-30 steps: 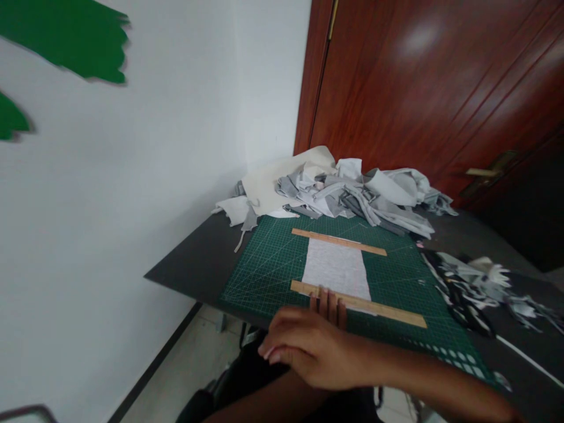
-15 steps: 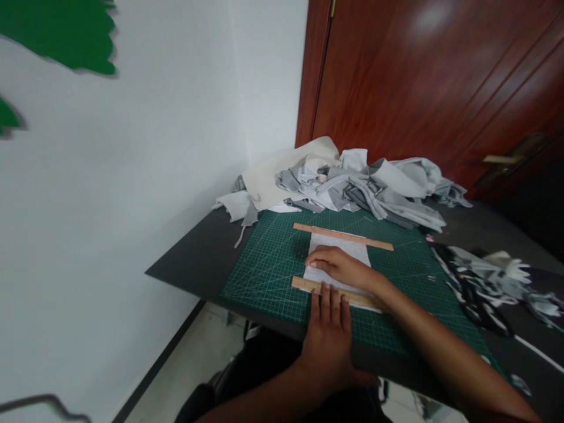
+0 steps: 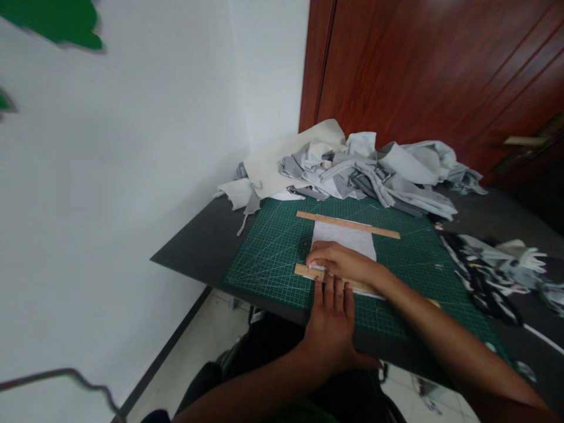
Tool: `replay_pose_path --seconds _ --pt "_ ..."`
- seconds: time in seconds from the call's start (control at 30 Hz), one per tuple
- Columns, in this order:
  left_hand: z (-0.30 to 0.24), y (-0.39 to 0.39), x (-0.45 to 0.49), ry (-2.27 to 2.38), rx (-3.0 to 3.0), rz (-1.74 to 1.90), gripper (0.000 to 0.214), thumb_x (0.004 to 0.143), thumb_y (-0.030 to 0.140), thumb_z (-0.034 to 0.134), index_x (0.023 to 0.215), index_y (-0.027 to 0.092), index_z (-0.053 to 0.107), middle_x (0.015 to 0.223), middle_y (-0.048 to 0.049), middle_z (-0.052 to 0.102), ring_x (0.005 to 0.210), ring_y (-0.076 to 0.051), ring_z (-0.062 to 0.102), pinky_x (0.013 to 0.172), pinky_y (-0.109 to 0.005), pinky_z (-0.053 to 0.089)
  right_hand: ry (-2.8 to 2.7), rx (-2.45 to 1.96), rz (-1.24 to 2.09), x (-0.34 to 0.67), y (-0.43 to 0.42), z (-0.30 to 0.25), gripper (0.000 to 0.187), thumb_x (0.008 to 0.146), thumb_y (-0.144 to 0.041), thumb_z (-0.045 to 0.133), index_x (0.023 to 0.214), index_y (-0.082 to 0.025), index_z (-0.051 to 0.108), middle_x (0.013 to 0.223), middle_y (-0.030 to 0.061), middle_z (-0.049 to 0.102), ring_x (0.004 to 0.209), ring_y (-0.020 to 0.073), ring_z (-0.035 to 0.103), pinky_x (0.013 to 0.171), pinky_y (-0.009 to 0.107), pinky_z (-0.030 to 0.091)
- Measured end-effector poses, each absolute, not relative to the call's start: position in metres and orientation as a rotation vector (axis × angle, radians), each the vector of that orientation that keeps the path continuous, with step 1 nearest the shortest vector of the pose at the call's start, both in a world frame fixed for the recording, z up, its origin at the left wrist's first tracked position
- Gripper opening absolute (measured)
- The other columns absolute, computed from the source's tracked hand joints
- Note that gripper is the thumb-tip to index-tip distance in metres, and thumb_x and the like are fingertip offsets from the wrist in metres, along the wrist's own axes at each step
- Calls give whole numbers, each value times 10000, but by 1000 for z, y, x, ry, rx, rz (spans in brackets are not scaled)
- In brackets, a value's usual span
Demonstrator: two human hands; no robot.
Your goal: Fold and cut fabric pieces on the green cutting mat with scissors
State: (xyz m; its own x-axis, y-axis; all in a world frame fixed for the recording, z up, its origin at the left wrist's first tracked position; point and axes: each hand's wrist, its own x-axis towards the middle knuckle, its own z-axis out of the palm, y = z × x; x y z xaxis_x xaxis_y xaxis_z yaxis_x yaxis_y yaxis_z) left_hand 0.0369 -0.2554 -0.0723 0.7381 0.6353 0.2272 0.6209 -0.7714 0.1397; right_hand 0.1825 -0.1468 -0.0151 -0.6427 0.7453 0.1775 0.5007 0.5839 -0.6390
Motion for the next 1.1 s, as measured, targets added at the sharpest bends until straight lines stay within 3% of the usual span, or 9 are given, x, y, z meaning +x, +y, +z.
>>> replay_pose_path --seconds 0.4,1.1 --pt "-73 -256 36 1045 2858 398 1301 704 958 425 1548 -28 332 1633 -281 239 1528 -479 137 1235 -596 17 -2302 -1168 865 178 -150 -11 196 884 -105 566 902 -228 718 903 21 657 849 198 612 759 296 471" --pt "-73 -256 37 1050 2838 364 1306 695 964 429 1554 -15 329 1638 -271 235 1538 -473 98 1236 -603 20 -2530 -994 594 185 -145 -22 381 832 25 499 1017 -210 735 974 43 647 871 189 607 774 289 473"
